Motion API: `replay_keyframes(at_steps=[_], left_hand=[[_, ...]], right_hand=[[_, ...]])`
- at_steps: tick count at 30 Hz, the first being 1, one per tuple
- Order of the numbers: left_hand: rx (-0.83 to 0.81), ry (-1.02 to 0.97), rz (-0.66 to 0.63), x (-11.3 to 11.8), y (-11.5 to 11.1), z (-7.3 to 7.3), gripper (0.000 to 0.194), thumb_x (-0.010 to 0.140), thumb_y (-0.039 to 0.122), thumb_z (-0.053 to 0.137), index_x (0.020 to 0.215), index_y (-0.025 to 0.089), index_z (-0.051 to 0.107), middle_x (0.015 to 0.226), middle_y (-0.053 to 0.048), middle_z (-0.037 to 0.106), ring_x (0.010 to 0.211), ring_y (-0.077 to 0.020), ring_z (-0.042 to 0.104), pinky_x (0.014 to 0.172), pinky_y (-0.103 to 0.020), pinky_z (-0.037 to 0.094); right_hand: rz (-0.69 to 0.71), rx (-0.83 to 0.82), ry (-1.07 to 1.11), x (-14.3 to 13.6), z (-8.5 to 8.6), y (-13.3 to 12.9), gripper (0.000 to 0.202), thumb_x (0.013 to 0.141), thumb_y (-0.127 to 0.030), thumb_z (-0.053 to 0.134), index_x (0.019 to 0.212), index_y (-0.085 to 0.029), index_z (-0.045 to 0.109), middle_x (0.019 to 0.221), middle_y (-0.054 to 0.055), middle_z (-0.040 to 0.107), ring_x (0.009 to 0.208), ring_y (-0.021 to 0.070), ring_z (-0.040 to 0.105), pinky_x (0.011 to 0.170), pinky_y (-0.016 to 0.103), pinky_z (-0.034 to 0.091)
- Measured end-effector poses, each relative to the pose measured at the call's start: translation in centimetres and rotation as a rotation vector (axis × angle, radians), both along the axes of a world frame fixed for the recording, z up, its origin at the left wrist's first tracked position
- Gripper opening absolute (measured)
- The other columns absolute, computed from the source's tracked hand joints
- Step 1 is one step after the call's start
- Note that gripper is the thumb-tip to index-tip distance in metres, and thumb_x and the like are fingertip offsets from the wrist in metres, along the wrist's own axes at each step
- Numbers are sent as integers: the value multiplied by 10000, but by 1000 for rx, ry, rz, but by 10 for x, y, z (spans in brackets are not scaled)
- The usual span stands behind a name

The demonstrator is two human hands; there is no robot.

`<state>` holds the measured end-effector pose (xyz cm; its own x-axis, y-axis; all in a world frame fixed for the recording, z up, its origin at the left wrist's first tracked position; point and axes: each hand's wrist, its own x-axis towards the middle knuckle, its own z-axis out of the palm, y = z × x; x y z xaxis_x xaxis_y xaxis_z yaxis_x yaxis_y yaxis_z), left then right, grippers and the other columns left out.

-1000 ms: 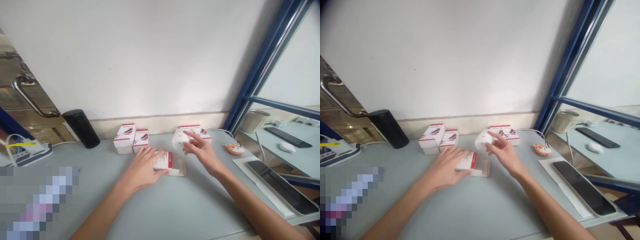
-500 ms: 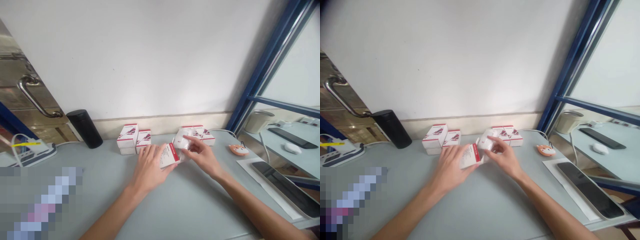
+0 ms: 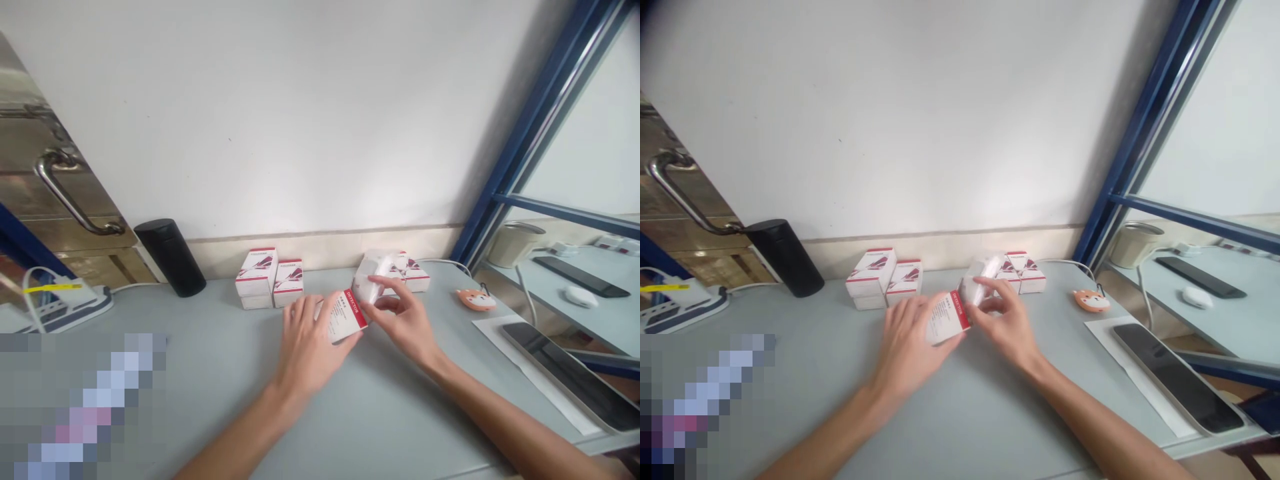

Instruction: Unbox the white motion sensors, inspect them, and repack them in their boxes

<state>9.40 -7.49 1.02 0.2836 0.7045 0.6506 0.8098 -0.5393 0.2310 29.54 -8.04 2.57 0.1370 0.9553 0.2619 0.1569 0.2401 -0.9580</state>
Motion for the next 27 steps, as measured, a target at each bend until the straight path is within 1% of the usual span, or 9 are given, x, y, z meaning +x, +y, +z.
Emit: replay_keyframes(at_steps=[3,8,11,14,16,18,22,24,27], left_hand=[[-30,-85,23,3,-2,-1,598,841,487,816,1361,290,596,1102,-84,674,1073,-312,616,928,-453,436],[-60,-219,53,3,0,1,526,820,466,833,1267,303,610,1070,-60,685,1052,-305,620,895,-450,442],[-73,-278,76,2,3,0,544,828,484,826,1288,307,596,1105,-67,694,1093,-318,624,933,-479,448],[-51,-342,77,1,5,-2,565,842,475,820,1329,311,584,1136,-78,686,1129,-326,624,989,-515,450],[-56,-416,60,2,4,-4,590,860,484,807,1375,330,565,1181,-85,677,1179,-331,617,1035,-539,446],[-109,-502,28,4,3,-5,627,888,513,777,1438,346,526,1259,-95,661,1249,-333,598,1081,-557,440],[-255,-607,-22,5,0,-8,686,949,552,695,1555,371,428,1431,-113,594,1400,-341,522,1157,-580,415],[-303,-623,-35,5,-1,-9,701,966,558,670,1586,374,399,1484,-118,565,1443,-348,493,1168,-576,419],[-336,-665,-91,4,0,-11,684,1011,539,606,1621,371,344,1555,-111,519,1483,-323,471,1166,-515,451]], right_hand=[[30,-11,-27,-1,1,-2,505,843,-490,818,1281,-279,682,906,20,701,711,199,693,704,364,557],[159,-81,28,0,-3,1,556,885,-532,780,1358,-286,622,834,7,730,788,225,701,727,367,549],[218,-25,40,-1,-8,3,471,940,-511,734,1355,-317,624,989,26,749,913,228,711,826,385,564],[263,146,-35,-3,-12,1,342,1013,-461,644,1335,-349,652,1233,50,699,1104,242,681,981,428,554],[265,250,-145,-4,-11,-2,328,1050,-428,582,1365,-364,645,1303,61,664,1175,254,643,1053,464,523],[235,320,-285,-5,-9,-6,346,1075,-397,528,1406,-383,628,1331,67,646,1228,272,596,1110,505,471],[80,347,-513,-2,-4,-11,364,1104,-383,425,1354,-429,686,1392,52,596,1321,313,468,1172,578,360],[90,329,-531,1,-3,-11,385,1115,-382,381,1339,-424,691,1367,53,602,1307,310,461,1167,577,357],[145,343,-476,4,-4,-12,346,1108,-374,409,1390,-383,609,1325,73,620,1280,298,495,1151,551,389]])
